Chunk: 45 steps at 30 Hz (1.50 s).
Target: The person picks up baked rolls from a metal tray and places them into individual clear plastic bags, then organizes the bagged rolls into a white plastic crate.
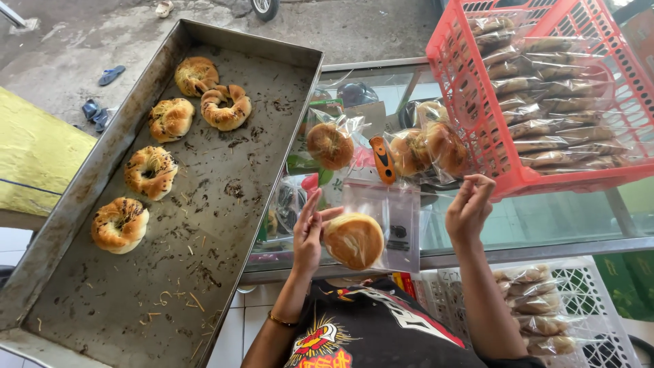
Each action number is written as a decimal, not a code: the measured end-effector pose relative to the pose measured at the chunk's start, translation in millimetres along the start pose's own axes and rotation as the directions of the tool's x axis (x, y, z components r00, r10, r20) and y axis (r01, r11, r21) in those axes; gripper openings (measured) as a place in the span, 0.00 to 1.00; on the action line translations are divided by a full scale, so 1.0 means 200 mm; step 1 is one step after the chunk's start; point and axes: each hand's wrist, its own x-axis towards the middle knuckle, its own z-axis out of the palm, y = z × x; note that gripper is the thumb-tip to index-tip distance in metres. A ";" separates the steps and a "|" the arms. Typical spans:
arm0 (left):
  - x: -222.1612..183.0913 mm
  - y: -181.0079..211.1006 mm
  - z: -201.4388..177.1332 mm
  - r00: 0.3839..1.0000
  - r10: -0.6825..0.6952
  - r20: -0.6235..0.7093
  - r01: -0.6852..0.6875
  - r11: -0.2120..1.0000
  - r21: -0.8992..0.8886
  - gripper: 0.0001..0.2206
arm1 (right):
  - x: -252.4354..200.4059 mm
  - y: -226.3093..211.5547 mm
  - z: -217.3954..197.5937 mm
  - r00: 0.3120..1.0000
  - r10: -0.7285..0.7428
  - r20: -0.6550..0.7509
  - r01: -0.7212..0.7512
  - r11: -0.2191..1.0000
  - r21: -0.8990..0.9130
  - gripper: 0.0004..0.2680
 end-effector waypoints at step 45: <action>0.10 -0.10 -0.18 0.903 -0.366 0.223 0.372 0.928 0.015 0.08 | -0.10 -0.30 0.06 0.562 0.338 0.755 -0.196 0.941 -0.276 0.14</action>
